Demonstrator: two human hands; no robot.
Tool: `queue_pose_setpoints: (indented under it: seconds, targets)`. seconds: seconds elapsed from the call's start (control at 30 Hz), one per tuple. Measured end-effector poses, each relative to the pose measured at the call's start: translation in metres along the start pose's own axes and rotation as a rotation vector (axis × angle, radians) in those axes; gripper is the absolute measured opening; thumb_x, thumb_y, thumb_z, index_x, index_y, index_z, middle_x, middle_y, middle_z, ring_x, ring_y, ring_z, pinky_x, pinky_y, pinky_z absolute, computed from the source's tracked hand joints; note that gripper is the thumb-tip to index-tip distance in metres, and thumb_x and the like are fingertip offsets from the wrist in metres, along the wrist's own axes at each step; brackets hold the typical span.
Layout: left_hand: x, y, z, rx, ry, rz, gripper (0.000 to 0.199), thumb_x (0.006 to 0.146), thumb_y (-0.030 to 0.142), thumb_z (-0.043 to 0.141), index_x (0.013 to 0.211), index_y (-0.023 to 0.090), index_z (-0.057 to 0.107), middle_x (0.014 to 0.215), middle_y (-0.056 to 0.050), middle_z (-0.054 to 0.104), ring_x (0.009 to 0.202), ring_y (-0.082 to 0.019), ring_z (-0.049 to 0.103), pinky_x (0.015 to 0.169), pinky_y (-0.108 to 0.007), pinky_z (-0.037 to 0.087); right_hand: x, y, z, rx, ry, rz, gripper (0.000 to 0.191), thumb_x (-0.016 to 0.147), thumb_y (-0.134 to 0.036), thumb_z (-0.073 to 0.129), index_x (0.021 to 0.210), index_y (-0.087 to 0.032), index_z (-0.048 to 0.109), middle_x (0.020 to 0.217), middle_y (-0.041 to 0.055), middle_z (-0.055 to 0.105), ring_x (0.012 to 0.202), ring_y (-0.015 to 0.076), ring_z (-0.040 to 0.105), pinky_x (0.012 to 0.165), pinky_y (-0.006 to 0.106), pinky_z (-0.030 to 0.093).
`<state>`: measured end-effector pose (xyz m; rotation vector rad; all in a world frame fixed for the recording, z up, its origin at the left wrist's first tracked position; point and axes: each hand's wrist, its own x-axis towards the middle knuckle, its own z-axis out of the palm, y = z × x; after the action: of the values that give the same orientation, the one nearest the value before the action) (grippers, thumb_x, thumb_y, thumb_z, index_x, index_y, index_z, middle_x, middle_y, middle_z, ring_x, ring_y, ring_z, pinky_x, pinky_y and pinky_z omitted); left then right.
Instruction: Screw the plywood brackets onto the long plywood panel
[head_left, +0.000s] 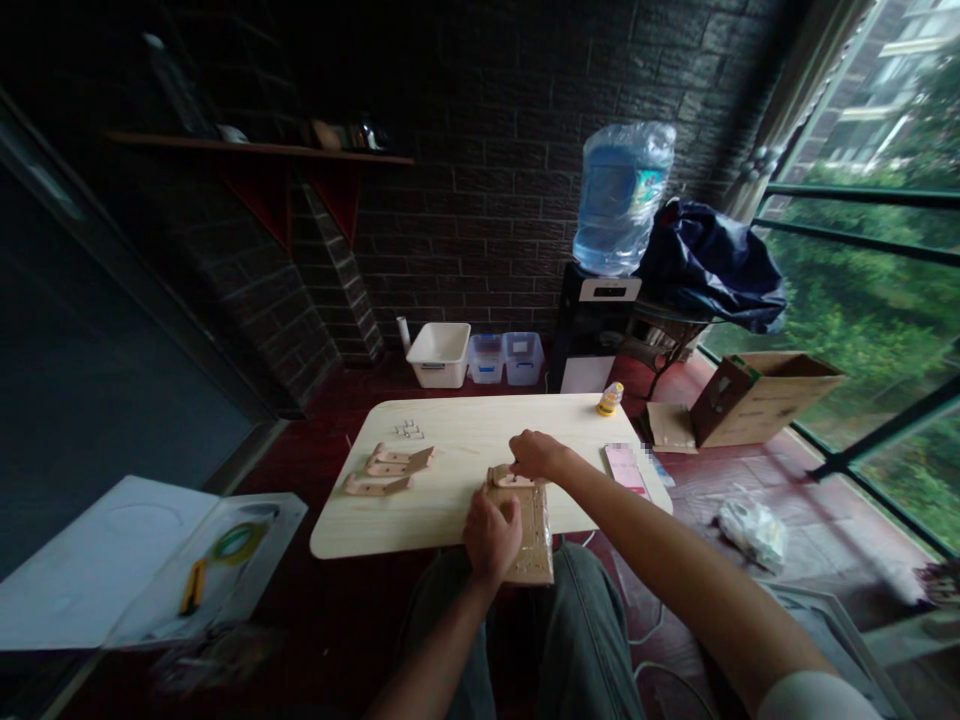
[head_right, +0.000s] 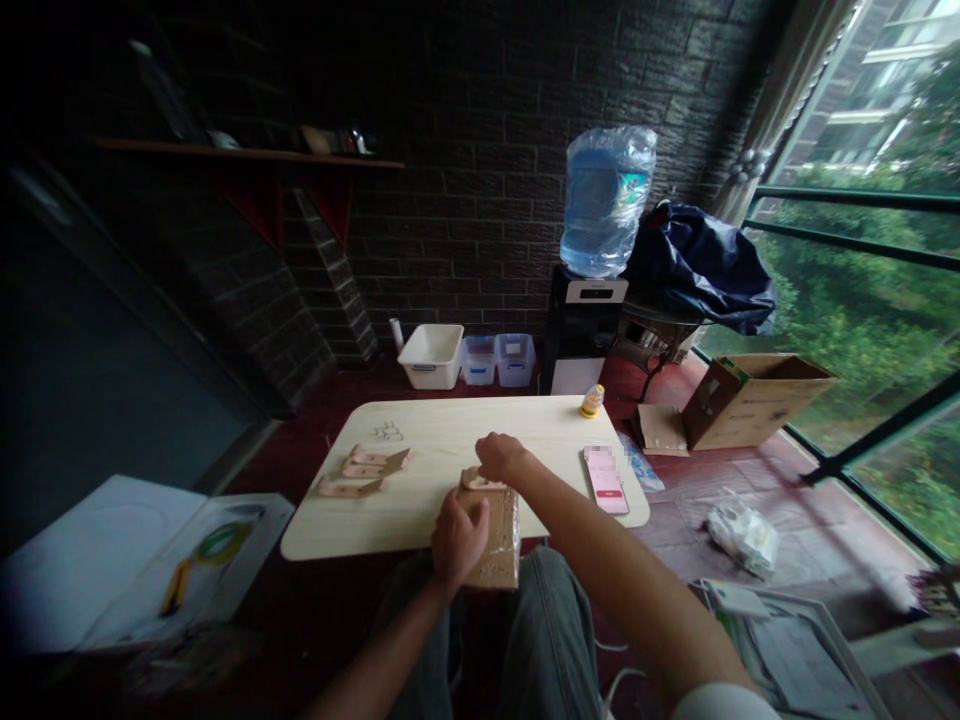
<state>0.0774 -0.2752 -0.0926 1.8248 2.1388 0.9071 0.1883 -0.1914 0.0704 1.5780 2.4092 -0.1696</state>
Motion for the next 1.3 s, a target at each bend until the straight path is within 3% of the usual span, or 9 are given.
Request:
queue_pose_setpoints:
  seconds: [0.13,0.27,0.53,0.63,0.73,0.93,1.3]
  targets:
    - [-0.002,0.0,-0.005,0.071,-0.002,0.109,0.055,0.095,0.051,0.047,0.133,0.011,0.049,0.118,-0.02,0.066,0.106,-0.031,0.064,0.091,-0.043,0.046,0.0,-0.001,-0.004,-0.012,-0.027,0.015,0.042,0.086,-0.038,0.064,0.115,-0.007,0.069,0.111,0.0249,0.072,0.099,0.0312,0.072,0.077,0.038,0.058]
    - [0.018,-0.01,-0.012,0.103,-0.094,0.269,0.053,0.091,0.054,0.052,0.126,0.013,0.052,0.109,-0.017,0.068,0.1,-0.03,0.066,0.09,-0.041,0.046,-0.004,0.0,-0.006,-0.029,-0.039,0.014,0.039,0.084,-0.034,0.064,0.112,-0.008,0.069,0.109,0.0251,0.072,0.097,0.0319,0.072,0.076,0.039,0.058]
    - [0.062,-0.023,-0.028,-0.01,-0.17,0.587,0.046,0.081,0.047,0.07,0.119,0.023,0.056,0.122,-0.011,0.064,0.119,-0.03,0.058,0.107,-0.046,0.04,-0.016,0.011,0.007,-0.045,0.023,-0.032,0.041,0.087,-0.029,0.056,0.122,-0.009,0.059,0.11,0.0241,0.071,0.097,0.0315,0.072,0.076,0.039,0.057]
    - [0.063,-0.018,-0.03,-0.082,-0.186,0.579,0.032,0.08,0.035,0.073,0.111,0.028,0.063,0.132,-0.008,0.06,0.126,-0.028,0.054,0.109,-0.045,0.042,-0.019,0.018,0.01,-0.035,0.014,-0.037,0.042,0.086,-0.028,0.057,0.123,-0.009,0.058,0.111,0.0232,0.071,0.099,0.0316,0.071,0.077,0.038,0.056]
    - [0.052,-0.007,-0.026,-0.116,-0.192,0.532,0.034,0.083,0.03,0.07,0.117,0.032,0.064,0.137,-0.005,0.057,0.13,-0.028,0.052,0.111,-0.046,0.041,-0.022,0.022,0.01,-0.008,0.013,-0.024,0.042,0.086,-0.027,0.058,0.124,-0.01,0.056,0.111,0.022,0.071,0.101,0.0309,0.071,0.078,0.037,0.055]
    - [0.036,0.014,-0.011,-0.188,-0.143,0.532,0.032,0.09,0.03,0.061,0.121,0.027,0.061,0.134,-0.007,0.061,0.13,-0.027,0.052,0.115,-0.05,0.037,-0.029,0.023,0.01,0.011,0.006,-0.009,0.039,0.09,-0.033,0.056,0.121,-0.01,0.057,0.108,0.0218,0.072,0.098,0.0306,0.072,0.075,0.035,0.054]
    - [0.059,0.006,-0.016,-0.29,-0.304,0.574,0.013,0.087,0.028,0.064,0.099,0.027,0.07,0.123,-0.003,0.069,0.124,-0.022,0.057,0.113,-0.044,0.04,-0.034,0.026,0.005,0.014,0.023,-0.013,0.03,0.093,-0.035,0.055,0.115,-0.016,0.062,0.107,0.0177,0.072,0.098,0.0283,0.071,0.076,0.033,0.052]
